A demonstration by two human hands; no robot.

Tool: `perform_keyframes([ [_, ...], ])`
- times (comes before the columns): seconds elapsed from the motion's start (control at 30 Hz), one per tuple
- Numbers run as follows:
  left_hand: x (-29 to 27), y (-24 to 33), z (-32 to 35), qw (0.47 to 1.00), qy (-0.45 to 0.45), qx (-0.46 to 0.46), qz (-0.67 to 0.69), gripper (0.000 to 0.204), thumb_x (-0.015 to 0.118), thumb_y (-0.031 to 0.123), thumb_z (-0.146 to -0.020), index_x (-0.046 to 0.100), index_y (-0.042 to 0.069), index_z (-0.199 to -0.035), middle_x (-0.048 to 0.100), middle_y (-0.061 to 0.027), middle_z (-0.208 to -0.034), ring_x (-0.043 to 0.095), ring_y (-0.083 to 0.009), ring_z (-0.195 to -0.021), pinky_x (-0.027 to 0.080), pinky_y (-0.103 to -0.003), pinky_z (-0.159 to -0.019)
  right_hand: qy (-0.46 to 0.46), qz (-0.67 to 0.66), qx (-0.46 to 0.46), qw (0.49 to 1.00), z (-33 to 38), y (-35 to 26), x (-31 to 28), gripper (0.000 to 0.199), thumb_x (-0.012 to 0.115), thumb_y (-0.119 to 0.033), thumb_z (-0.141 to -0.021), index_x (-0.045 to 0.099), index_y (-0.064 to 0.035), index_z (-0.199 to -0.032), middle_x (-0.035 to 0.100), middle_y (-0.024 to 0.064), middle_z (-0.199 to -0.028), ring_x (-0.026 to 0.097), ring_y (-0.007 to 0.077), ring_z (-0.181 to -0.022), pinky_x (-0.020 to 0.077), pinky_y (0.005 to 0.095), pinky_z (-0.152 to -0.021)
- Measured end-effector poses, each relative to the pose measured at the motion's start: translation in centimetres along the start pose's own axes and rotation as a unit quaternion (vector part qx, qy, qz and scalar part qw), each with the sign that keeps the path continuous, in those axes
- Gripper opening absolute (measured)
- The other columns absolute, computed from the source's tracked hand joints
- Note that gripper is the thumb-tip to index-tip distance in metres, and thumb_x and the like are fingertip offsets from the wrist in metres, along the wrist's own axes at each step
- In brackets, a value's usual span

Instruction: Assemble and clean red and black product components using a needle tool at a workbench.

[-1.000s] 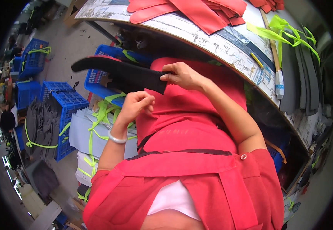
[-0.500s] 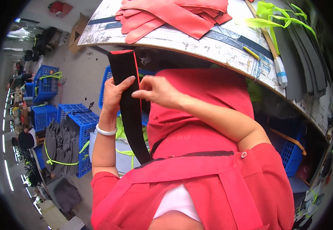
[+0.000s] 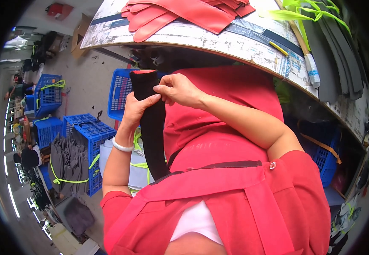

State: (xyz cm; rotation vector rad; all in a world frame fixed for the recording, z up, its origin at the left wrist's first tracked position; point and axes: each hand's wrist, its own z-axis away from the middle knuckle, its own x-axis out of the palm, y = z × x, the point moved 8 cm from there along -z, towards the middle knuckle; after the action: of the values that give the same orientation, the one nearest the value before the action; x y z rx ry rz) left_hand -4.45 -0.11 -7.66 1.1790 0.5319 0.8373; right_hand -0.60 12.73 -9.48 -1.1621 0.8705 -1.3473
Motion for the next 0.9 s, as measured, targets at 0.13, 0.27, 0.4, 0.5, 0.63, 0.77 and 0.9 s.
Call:
perform_keyframes([
  [0.13, -0.2, -0.6, 0.2, 0.995, -0.023, -0.052, 0.079, 0.025, 0.076, 0.007, -0.082, 0.066, 0.001, -0.104, 0.069, -0.0038, -0.095, 0.064, -0.0104, -0.082, 0.052, -0.024, -0.074, -0.004, 0.006, -0.038, 0.999, 1.2, -1.1, 0.2, 0.03, 0.058, -0.024, -0.097, 0.057, -0.0003, -0.078, 0.056, 0.0024, -0.065, 0.054, 0.0096, -0.057, 0.0462, 0.0254, -0.053],
  [0.27, -0.5, -0.8, 0.1, 0.997, 0.012, 0.016, 0.073, 0.025, 0.074, 0.006, -0.084, 0.064, 0.002, -0.107, 0.068, -0.0038, -0.096, 0.064, -0.011, -0.083, 0.053, -0.024, -0.075, -0.01, 0.014, -0.02, 1.0, 1.0, -0.9, 0.8, 0.027, 0.055, -0.023, -0.099, 0.057, -0.0005, -0.084, 0.056, 0.0011, -0.067, 0.053, 0.009, -0.059, 0.046, 0.0248, -0.054],
  [0.4, 0.1, -1.2, 0.1, 0.995, -0.035, -0.022, 0.086, 0.026, 0.073, 0.004, -0.084, 0.065, 0.001, -0.108, 0.068, -0.0039, -0.098, 0.064, -0.0108, -0.084, 0.052, -0.024, -0.075, -0.043, -0.052, -0.032, 0.997, 1.1, 0.5, 1.2, 0.03, 0.057, -0.028, -0.098, 0.059, -0.0005, -0.087, 0.057, 0.0014, -0.069, 0.054, 0.0089, -0.06, 0.0463, 0.0244, -0.055],
  [0.5, -0.2, -1.1, 0.1, 0.989, -0.026, -0.016, 0.142, 0.025, 0.073, 0.003, -0.083, 0.067, 0.0, -0.107, 0.069, -0.0033, -0.096, 0.064, -0.0103, -0.083, 0.052, -0.023, -0.075, -0.058, -0.037, -0.013, 0.998, 1.3, 0.5, 1.3, 0.033, 0.06, -0.032, -0.096, 0.059, 0.0, -0.088, 0.058, 0.0036, -0.068, 0.055, 0.0096, -0.06, 0.0463, 0.0253, -0.055],
  [0.63, 0.2, -1.4, 0.4, 0.999, 0.002, 0.024, 0.024, 0.02, 0.074, 0.005, -0.084, 0.069, 0.001, -0.103, 0.069, -0.0011, -0.091, 0.063, -0.008, -0.08, 0.051, -0.022, -0.075, 0.042, 0.103, -0.062, 0.992, 1.3, -1.8, -0.5, 0.033, 0.063, -0.03, -0.095, 0.06, 0.0011, -0.085, 0.055, 0.0048, -0.064, 0.054, 0.01, -0.059, 0.0438, 0.0271, -0.054],
  [0.77, 1.4, -1.7, 0.4, 0.999, -0.013, 0.012, 0.04, 0.018, 0.074, 0.006, -0.084, 0.07, 0.0, -0.101, 0.069, -0.0011, -0.091, 0.061, -0.0063, -0.08, 0.05, -0.021, -0.071, 0.053, 0.105, -0.105, 0.987, 1.1, -1.0, -1.2, 0.031, 0.064, -0.028, -0.094, 0.059, 0.0015, -0.085, 0.054, 0.0039, -0.064, 0.052, 0.0089, -0.059, 0.0423, 0.0272, -0.054],
  [0.9, 1.5, -3.2, 0.3, 0.998, -0.045, -0.043, 0.027, 0.018, 0.072, 0.008, -0.086, 0.069, 0.001, -0.102, 0.068, -0.0005, -0.09, 0.061, -0.0056, -0.078, 0.05, -0.02, -0.068, 0.012, 0.099, -0.078, 0.992, 0.7, -0.6, -0.9, 0.027, 0.061, -0.024, -0.095, 0.06, 0.0019, -0.087, 0.053, 0.0037, -0.065, 0.048, 0.0091, -0.061, 0.041, 0.0274, -0.056],
])
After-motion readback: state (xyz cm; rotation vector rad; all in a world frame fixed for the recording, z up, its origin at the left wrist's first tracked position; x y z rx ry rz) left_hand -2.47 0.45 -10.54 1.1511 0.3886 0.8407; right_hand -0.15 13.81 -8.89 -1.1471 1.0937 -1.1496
